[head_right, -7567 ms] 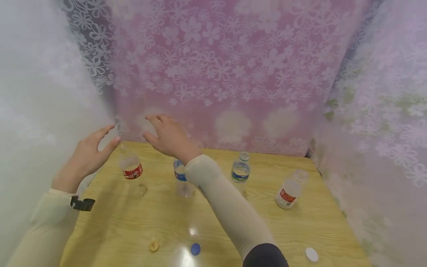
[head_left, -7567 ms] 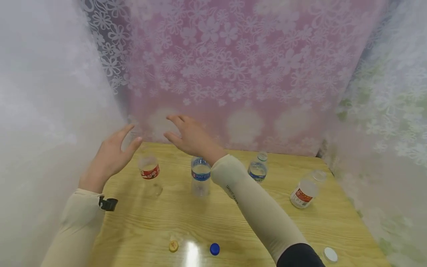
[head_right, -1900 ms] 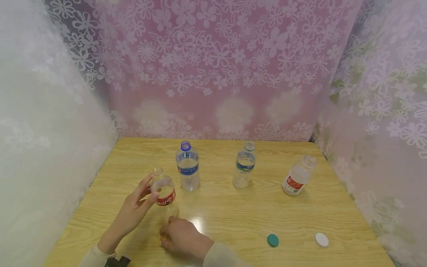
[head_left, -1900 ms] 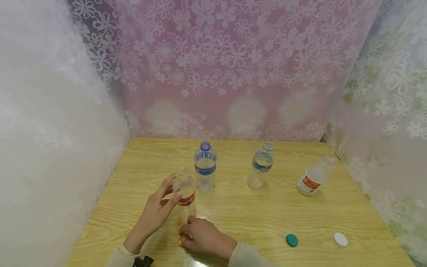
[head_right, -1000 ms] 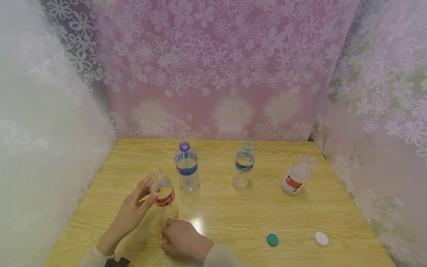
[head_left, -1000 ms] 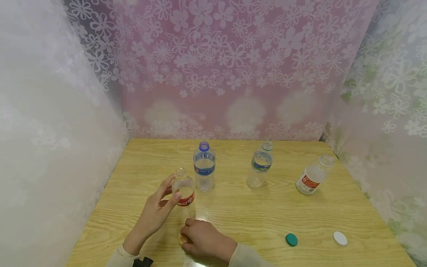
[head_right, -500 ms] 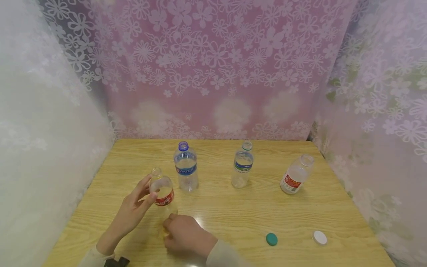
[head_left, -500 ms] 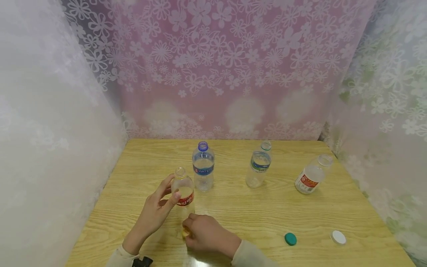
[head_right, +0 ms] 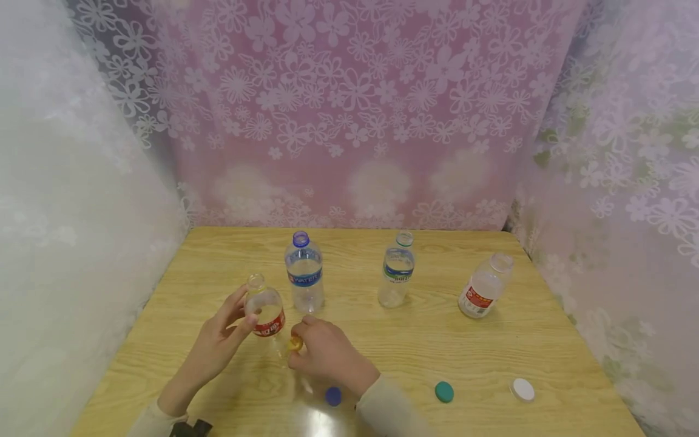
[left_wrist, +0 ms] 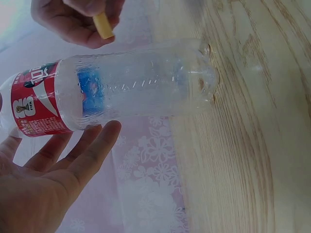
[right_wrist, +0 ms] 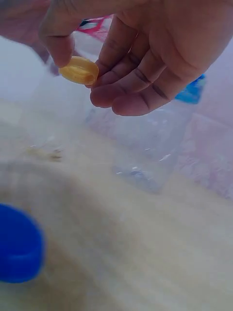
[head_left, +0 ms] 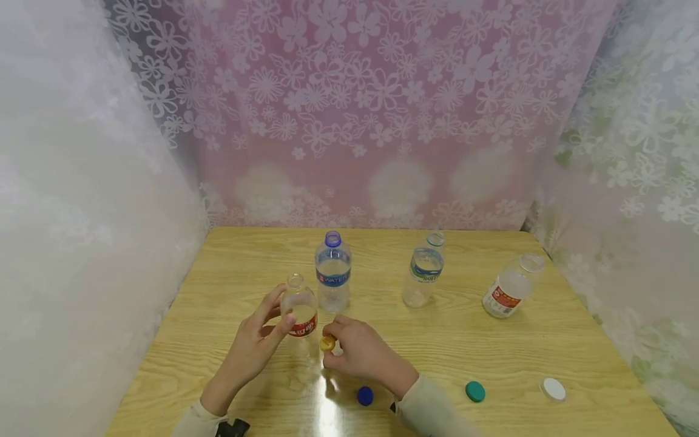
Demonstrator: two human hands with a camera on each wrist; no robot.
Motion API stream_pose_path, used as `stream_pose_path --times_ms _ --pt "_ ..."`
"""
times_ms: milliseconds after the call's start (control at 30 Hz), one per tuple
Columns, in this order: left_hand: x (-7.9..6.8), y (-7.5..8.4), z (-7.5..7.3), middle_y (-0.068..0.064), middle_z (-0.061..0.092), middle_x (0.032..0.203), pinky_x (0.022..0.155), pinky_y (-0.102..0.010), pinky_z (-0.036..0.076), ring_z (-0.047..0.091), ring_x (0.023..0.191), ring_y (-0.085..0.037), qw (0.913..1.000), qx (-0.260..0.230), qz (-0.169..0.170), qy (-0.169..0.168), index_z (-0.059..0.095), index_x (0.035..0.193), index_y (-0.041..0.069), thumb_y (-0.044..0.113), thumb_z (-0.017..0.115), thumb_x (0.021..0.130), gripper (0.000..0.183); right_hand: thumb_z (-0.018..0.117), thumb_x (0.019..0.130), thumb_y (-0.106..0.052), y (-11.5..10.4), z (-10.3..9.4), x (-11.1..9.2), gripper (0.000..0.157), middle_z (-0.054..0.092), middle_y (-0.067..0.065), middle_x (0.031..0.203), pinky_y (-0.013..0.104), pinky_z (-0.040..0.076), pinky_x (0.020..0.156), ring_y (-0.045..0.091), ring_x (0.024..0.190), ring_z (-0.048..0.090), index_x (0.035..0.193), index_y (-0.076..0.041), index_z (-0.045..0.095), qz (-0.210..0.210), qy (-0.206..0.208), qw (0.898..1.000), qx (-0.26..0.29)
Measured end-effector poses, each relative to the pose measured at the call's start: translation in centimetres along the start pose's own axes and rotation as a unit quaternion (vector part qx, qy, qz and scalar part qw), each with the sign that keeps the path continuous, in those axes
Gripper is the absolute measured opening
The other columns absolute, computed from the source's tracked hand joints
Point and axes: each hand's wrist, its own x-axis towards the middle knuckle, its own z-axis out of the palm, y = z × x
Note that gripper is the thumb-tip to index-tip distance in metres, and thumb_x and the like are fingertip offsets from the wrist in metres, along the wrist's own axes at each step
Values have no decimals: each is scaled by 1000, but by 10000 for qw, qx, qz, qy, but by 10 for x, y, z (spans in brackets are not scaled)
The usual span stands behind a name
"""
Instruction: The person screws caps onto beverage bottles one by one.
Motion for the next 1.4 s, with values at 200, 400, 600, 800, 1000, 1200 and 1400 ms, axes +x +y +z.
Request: stream_pose_path --times_ms 200,400,600,800,1000,1200,1400 --pt "0 -1 -1 -22 63 144 87 -39 65 66 127 -45 10000 8 -48 -33 37 163 30 22 57 110 57 75 88 -15 5 -23 6 17 60 -4 88 18 44 61 4 71 48 104 -11 72 125 472 9987 156" --pt "0 1 -2 -21 62 145 87 -35 64 66 127 -44 9999 -75 -67 -47 37 163 31 20 58 110 58 74 92 -14 3 -51 16 22 64 -1 93 21 45 61 12 75 56 113 -9 73 41 1034 9940 349" --pt "-1 0 -3 -23 61 146 86 -39 65 65 127 -47 9999 -69 -50 -85 36 163 31 21 57 110 58 72 93 -12 -4 -75 30 24 64 1 94 23 44 61 16 76 57 117 -9 73 -325 1419 9886 385" --pt "-2 -1 -2 -24 61 145 86 -39 65 64 127 -48 9999 -76 -36 -77 37 163 30 22 57 110 57 69 95 -10 -17 -91 42 21 63 1 97 25 49 64 17 77 58 116 -9 73 -664 1613 9831 560" --pt "-2 0 -2 -20 63 144 85 -32 64 65 127 -45 9999 -111 -53 -74 37 162 35 20 58 110 58 70 96 -9 -29 -95 53 20 63 1 99 23 47 65 13 78 53 116 -7 72 -1143 1758 9760 584" --pt "-2 0 -3 -21 63 143 85 -32 64 66 126 -44 9998 -156 -11 -105 36 162 35 19 58 110 59 71 95 -9 -37 -97 58 22 65 0 98 22 47 67 10 81 51 116 -5 73 -1334 1854 9722 527" --pt "-2 -1 -3 -25 61 143 86 -36 65 65 127 -48 9998 -171 -4 -122 36 163 31 19 58 110 59 71 95 -9 -44 -97 60 20 64 -1 95 20 47 65 10 79 53 115 -7 72 -1375 1681 9741 632"
